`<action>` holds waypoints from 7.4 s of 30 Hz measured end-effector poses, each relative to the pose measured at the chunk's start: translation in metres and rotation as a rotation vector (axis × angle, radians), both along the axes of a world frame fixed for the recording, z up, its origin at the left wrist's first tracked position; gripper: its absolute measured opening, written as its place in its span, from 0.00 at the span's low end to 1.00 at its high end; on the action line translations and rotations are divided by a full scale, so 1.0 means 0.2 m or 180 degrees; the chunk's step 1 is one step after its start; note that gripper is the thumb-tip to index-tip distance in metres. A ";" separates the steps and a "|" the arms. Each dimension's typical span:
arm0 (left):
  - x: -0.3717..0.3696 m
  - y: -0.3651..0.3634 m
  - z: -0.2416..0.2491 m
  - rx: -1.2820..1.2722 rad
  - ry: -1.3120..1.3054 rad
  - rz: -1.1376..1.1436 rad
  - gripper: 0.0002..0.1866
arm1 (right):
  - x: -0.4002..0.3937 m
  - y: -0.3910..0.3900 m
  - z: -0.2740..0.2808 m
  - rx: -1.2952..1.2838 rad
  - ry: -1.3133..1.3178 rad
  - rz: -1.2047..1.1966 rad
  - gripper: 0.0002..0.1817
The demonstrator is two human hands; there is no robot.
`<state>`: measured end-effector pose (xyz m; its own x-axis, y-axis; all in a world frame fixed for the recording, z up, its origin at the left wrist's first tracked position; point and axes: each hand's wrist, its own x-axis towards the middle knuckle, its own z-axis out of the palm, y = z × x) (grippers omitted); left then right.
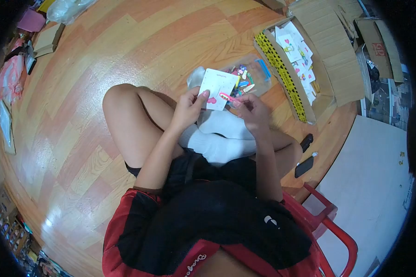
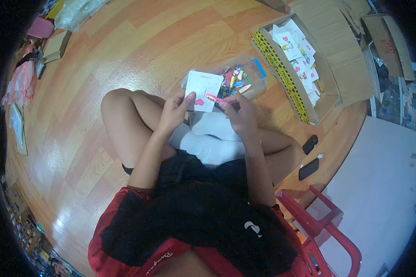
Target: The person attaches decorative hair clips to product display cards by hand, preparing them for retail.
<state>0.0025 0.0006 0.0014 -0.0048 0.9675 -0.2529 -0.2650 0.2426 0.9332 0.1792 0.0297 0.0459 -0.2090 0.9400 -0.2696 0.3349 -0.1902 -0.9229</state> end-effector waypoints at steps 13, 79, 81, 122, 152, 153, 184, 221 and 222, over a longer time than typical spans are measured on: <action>-0.01 0.00 0.04 0.0175 -0.0002 -0.0054 0.11 | 0.03 0.04 0.03 -0.0083 -0.0384 0.0078 0.07; -0.02 -0.05 0.09 0.0654 0.0198 -0.0564 0.11 | 0.01 -0.07 0.16 0.1302 -0.0874 0.0524 0.08; -0.02 -0.06 0.10 0.0658 0.0235 -0.0603 0.11 | 0.02 -0.04 0.14 0.1051 -0.0548 0.0531 0.08; -0.02 -0.06 0.11 0.0247 -0.0213 -0.0783 0.11 | 0.07 -0.04 0.06 -0.0434 0.0638 0.1272 0.08; -0.01 -0.05 0.08 0.0264 -0.0080 -0.0886 0.11 | 0.05 -0.08 0.08 0.1521 -0.1258 0.1023 0.11; -0.01 -0.05 0.09 0.0262 -0.0079 -0.0884 0.11 | 0.05 -0.07 0.09 0.1519 -0.1256 0.1025 0.11; -0.02 -0.06 0.10 0.0219 -0.0260 -0.1219 0.13 | 0.11 -0.02 0.06 -0.0677 0.0013 0.1270 0.12; -0.03 -0.06 0.07 0.0038 -0.0140 -0.1428 0.15 | 0.11 -0.17 -0.06 -0.0737 0.0841 0.1072 0.16; -0.02 -0.06 0.08 0.0033 -0.0120 -0.1454 0.15 | 0.11 -0.18 -0.06 -0.0730 0.0864 0.1048 0.16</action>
